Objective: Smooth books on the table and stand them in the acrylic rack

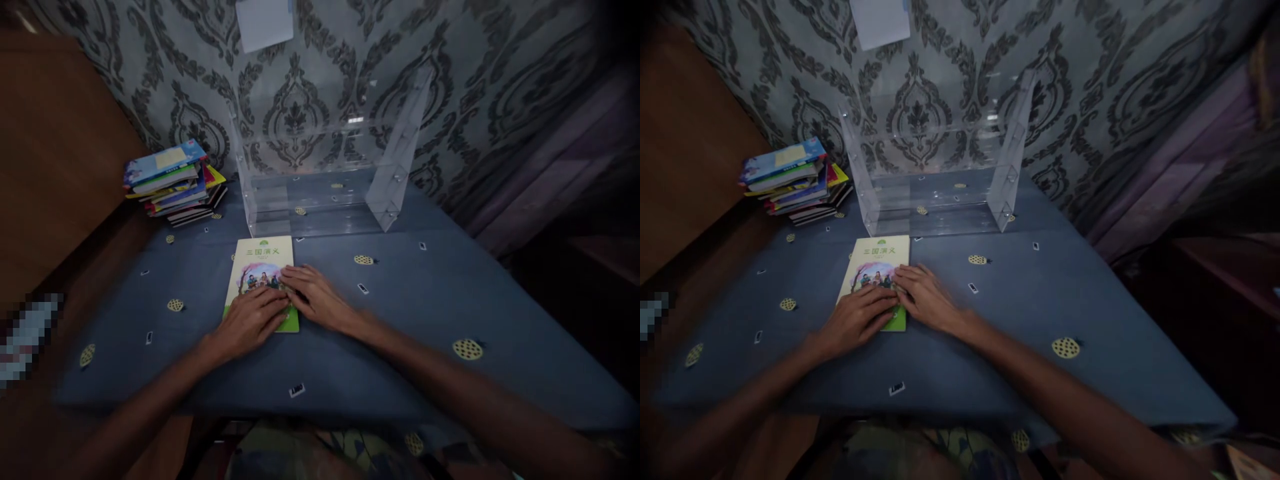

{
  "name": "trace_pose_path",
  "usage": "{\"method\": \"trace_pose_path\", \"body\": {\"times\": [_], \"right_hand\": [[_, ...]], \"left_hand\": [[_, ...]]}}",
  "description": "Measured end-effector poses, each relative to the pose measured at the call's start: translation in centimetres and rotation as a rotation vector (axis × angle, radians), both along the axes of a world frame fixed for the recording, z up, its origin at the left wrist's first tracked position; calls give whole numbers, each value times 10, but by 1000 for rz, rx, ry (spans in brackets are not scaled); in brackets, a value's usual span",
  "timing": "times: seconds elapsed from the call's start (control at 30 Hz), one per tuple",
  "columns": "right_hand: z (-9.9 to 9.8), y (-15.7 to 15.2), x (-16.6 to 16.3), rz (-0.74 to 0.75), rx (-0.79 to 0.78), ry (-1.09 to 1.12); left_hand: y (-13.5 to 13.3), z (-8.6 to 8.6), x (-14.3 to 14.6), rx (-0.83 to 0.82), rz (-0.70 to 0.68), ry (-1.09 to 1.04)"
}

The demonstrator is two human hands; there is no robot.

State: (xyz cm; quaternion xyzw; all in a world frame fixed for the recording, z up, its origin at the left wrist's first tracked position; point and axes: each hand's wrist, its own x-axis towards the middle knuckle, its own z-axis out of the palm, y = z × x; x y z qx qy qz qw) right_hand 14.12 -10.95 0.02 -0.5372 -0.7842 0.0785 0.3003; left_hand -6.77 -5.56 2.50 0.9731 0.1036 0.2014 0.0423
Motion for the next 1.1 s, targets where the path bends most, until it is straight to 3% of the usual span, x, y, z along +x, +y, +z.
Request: {"method": "trace_pose_path", "body": {"times": [0.23, 0.43, 0.53, 0.7, 0.93, 1.1], "right_hand": [[2, 58, 9, -181, -114, -75], [4, 71, 5, -235, -132, -140], [8, 74, -4, -243, -88, -190], [14, 77, -12, -120, -73, -264], [0, 68, 9, -261, -99, -179], [-14, 65, 19, -269, -46, -89]], "left_hand": [[32, -10, 1, -83, 84, 36], [90, -27, 1, -96, 412, 86], [107, -33, 5, -134, 500, 94], [112, -39, 7, -117, 518, 76], [111, -40, 5, -85, 506, 80], [107, -38, 8, -29, 507, 53]]}}
